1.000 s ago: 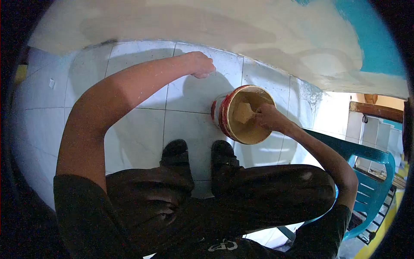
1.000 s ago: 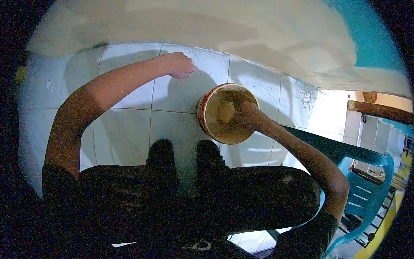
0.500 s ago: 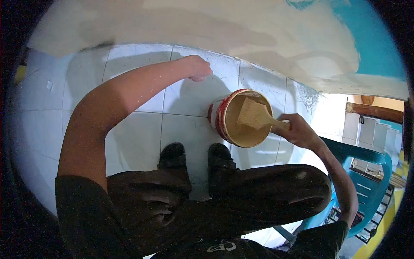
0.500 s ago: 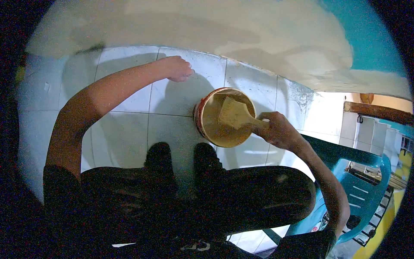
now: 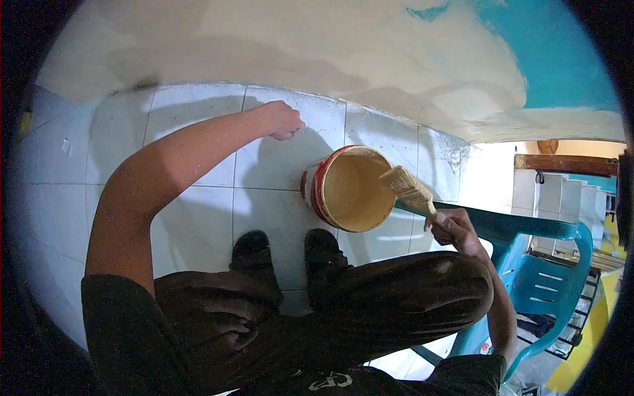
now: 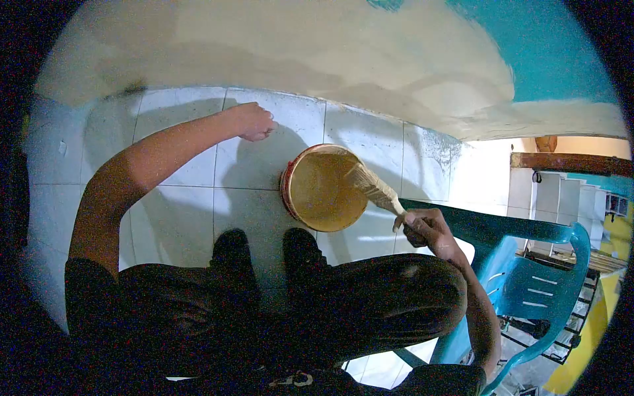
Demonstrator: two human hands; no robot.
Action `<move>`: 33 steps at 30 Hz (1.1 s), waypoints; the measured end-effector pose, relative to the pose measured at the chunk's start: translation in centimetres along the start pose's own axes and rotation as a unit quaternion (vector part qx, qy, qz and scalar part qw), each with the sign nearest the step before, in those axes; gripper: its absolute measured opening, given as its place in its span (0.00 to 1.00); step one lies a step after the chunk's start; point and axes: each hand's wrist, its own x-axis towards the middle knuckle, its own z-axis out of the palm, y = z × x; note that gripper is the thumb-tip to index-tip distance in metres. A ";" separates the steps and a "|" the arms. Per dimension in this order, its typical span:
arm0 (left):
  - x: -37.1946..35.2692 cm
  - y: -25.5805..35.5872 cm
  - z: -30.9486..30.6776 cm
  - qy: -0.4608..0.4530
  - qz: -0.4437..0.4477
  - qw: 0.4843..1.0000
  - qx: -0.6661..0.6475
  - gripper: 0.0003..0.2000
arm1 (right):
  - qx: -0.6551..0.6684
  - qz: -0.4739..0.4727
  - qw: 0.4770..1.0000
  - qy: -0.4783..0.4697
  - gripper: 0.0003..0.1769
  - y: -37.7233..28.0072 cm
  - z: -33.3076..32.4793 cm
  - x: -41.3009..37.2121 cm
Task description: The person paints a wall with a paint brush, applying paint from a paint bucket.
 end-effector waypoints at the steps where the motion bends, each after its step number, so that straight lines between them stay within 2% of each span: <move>1: 0.0 -0.1 0.2 0.005 -0.004 1.000 0.007 0.11 | -0.002 -0.002 1.000 0.001 0.27 0.1 0.2 -0.1; 7: -0.8 -0.3 -0.6 -0.011 -0.001 1.000 0.000 0.13 | 0.199 0.016 0.980 -0.013 0.29 -0.4 1.4 0.3; 8: -0.7 -0.4 -0.3 -0.009 -0.001 1.000 0.005 0.13 | 0.170 -0.016 0.985 0.011 0.30 -0.4 1.6 1.0; 9: -0.4 -0.7 -0.2 0.010 0.011 1.000 -0.021 0.13 | 0.088 -0.027 0.995 0.042 0.27 -1.4 1.6 1.4; 11: -0.2 -1.3 -0.7 0.031 0.022 0.999 -0.028 0.13 | -0.015 -0.113 0.990 0.080 0.22 -3.2 2.2 2.6; 13: -0.9 -1.1 -1.2 0.178 0.050 0.976 -0.113 0.13 | 0.016 -0.167 0.981 0.097 0.20 -4.6 2.0 3.8; 16: -1.0 0.9 -2.8 0.271 0.020 0.932 -0.239 0.16 | 0.050 -0.239 0.962 0.123 0.15 -8.7 2.7 5.6; 19: -0.9 4.8 -5.5 0.426 0.057 0.846 -0.315 0.20 | 0.123 -0.277 0.940 0.158 0.13 -12.6 4.7 8.0; 21: 0.8 7.1 -9.2 0.463 0.097 0.684 -0.556 0.24 | 0.163 -0.326 0.918 0.158 0.15 -13.7 5.5 10.6; 23: -0.1 10.7 -15.8 0.487 0.099 0.501 -0.709 0.25 | 0.209 -0.361 0.892 0.173 0.14 -14.5 6.8 12.1; 24: 1.9 9.5 -15.8 0.444 0.088 0.511 -0.731 0.22 | 0.206 -0.391 0.878 0.185 0.13 -14.4 7.0 13.2; 25: -0.4 10.0 -18.5 0.421 0.058 0.566 -0.706 0.21 | 0.215 -0.437 0.852 0.191 0.14 -14.3 7.4 14.1; 27: -0.2 10.5 -20.8 0.471 0.046 0.618 -0.628 0.21 | 0.188 -0.455 0.831 0.259 0.16 -14.0 6.9 15.5; 28: 0.6 10.8 -21.5 0.521 0.118 0.567 -0.627 0.22 | 0.189 -0.463 0.826 0.260 0.16 -13.9 6.3 15.6; 30: 0.3 11.0 -22.2 0.492 0.143 0.551 -0.659 0.22 | 0.116 -0.454 0.846 0.254 0.17 -14.0 5.5 15.1; 31: 0.1 10.9 -22.8 0.464 0.166 0.534 -0.688 0.22 | 0.116 -0.458 0.844 0.255 0.17 -14.6 5.4 14.9; 33: 0.7 10.2 -23.4 0.464 0.167 0.533 -0.687 0.21 | 0.178 -0.465 0.835 0.235 0.17 -16.0 5.5 14.4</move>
